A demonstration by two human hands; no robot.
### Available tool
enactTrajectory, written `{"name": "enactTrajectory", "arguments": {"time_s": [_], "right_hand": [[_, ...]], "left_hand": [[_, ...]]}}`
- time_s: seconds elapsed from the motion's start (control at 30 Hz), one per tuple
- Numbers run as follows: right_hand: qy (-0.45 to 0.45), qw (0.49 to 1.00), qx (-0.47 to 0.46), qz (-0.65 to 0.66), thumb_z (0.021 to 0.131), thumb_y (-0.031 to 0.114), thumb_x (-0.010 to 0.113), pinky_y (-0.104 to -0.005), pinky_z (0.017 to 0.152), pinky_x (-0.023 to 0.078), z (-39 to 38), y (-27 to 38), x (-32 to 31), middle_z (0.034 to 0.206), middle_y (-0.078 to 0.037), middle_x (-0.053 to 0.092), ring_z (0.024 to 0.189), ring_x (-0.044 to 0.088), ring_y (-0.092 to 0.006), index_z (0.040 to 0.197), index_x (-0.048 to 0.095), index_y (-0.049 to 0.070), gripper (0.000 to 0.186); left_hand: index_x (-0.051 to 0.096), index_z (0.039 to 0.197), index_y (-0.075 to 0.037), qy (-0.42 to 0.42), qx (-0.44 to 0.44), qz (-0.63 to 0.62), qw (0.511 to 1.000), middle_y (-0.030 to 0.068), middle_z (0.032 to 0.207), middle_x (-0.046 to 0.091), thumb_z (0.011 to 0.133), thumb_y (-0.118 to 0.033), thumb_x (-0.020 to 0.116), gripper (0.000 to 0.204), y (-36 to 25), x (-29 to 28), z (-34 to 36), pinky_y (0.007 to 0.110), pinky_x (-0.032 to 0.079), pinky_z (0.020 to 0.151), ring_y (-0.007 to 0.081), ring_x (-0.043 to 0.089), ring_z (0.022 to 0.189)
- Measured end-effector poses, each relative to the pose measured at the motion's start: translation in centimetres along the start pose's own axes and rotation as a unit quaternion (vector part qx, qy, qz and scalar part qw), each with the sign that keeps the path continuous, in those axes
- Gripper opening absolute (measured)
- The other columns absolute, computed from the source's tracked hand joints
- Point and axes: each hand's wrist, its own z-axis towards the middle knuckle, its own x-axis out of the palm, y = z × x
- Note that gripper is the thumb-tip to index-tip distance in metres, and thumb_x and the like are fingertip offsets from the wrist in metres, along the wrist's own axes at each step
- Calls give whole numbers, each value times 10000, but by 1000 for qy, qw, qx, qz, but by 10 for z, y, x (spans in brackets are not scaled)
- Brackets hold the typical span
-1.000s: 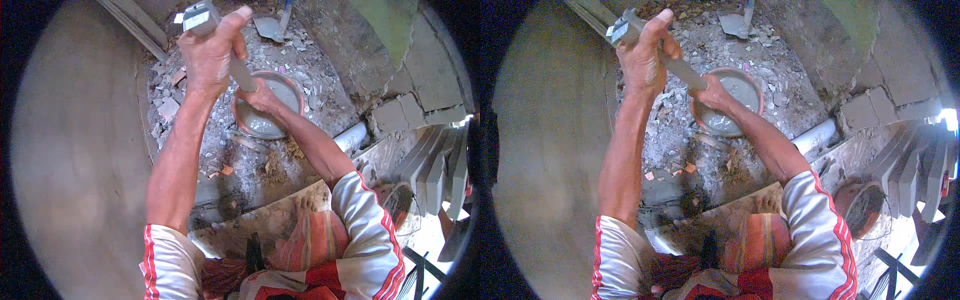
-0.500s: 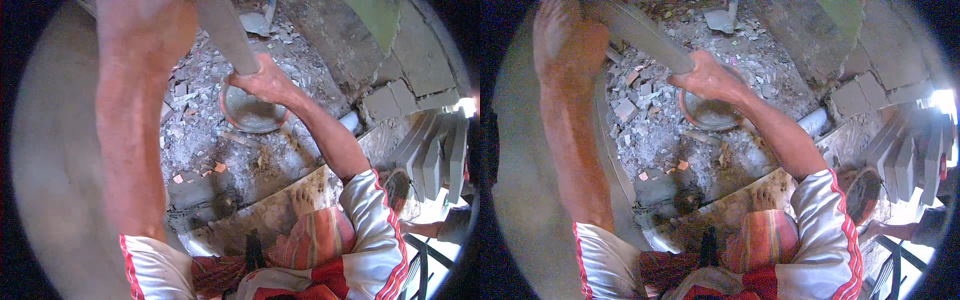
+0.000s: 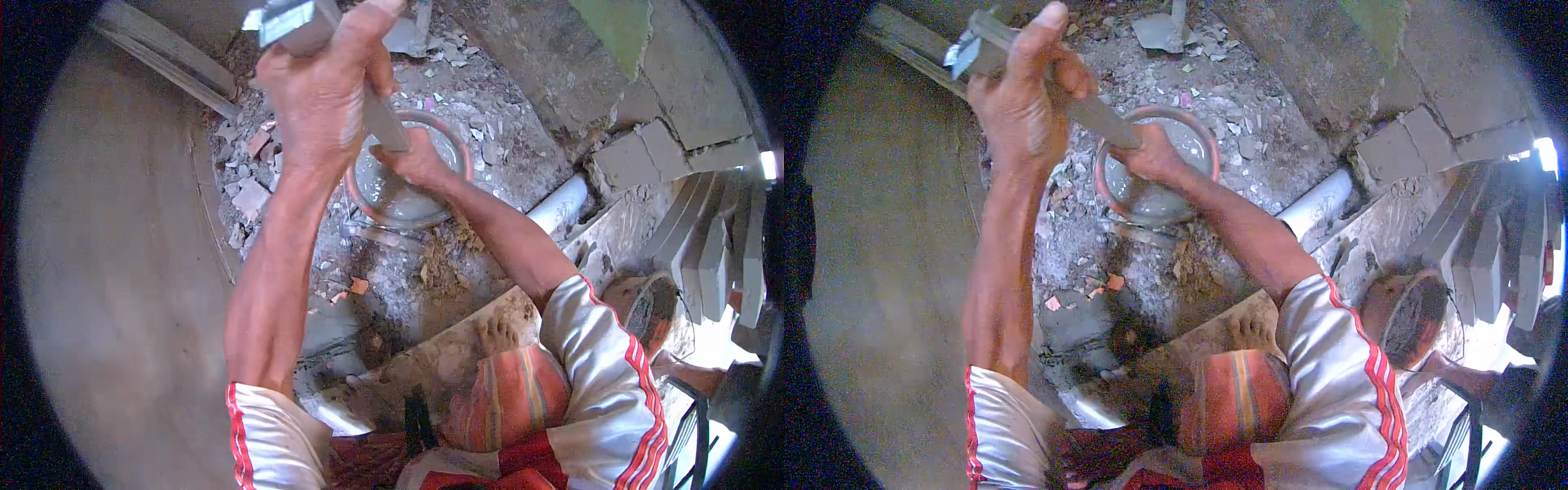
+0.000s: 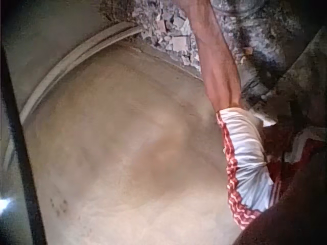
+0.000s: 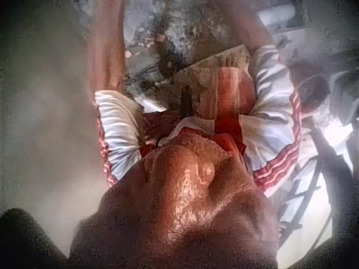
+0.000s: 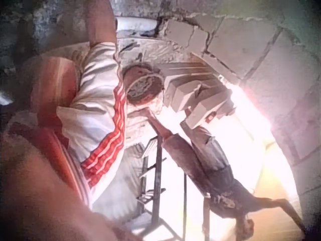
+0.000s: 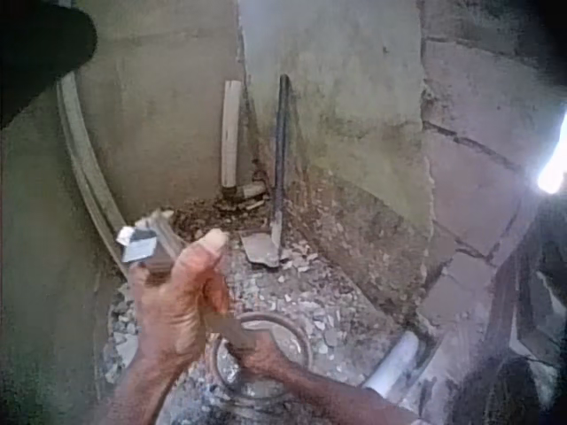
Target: The person mixes cement in a bucket using a metal pole, measures a floor area with a tape measure, and applies mortar to a surface with a trowel.
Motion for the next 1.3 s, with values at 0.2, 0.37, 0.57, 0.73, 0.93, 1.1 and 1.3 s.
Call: {"name": "enactTrajectory", "arguments": {"time_s": [0.2,0.37,0.57,0.73,0.93,1.1,1.3], "right_hand": [[34,994,-98,-28,783,183,722,-363,645,512,30,23,14,725,-127,674,682,653,-176,852,666,7,198],[65,992,-109,4,793,172,749,-326,610,476,31,25,25,708,-42,648,668,566,-92,869,655,-6,215],[173,983,62,-3,757,225,729,-357,645,500,9,20,25,741,-125,672,703,644,-163,845,641,-60,312],[153,987,51,-25,755,236,732,-384,693,512,-2,30,12,765,-131,686,726,660,-206,880,661,-22,295],[124,992,-6,-26,767,231,730,-371,699,507,4,41,-8,788,-128,693,753,664,-198,912,663,-5,285],[59,997,-36,-31,753,219,715,-367,623,499,28,43,-6,698,-110,671,648,620,-163,832,671,0,237],[28,995,-88,-25,773,201,764,-346,631,483,53,11,17,716,-65,661,669,591,-132,869,666,-14,256]], "left_hand": [[601,795,-91,-38,100,68,992,12,555,487,852,-337,723,281,-21,-9,4,315,468,455,133,500,459],[703,1135,-157,81,86,14,993,49,718,517,949,-284,598,249,-23,-36,17,385,483,598,177,506,629],[532,665,-78,-5,7,64,998,32,544,443,890,-281,705,348,-11,-29,4,361,457,517,165,466,470],[604,703,-43,-6,8,7,1000,50,520,506,813,-223,768,267,-22,-15,-5,315,446,461,149,497,436],[626,785,-57,7,20,5,1000,27,576,456,869,-328,712,296,-32,-6,7,367,454,525,168,491,510],[562,690,-111,-45,106,68,991,-7,498,447,821,-421,746,383,-34,9,14,306,450,439,119,479,409],[614,744,-84,-3,59,52,997,15,534,465,857,-388,713,339,-16,-11,19,337,465,488,139,493,459]]}}
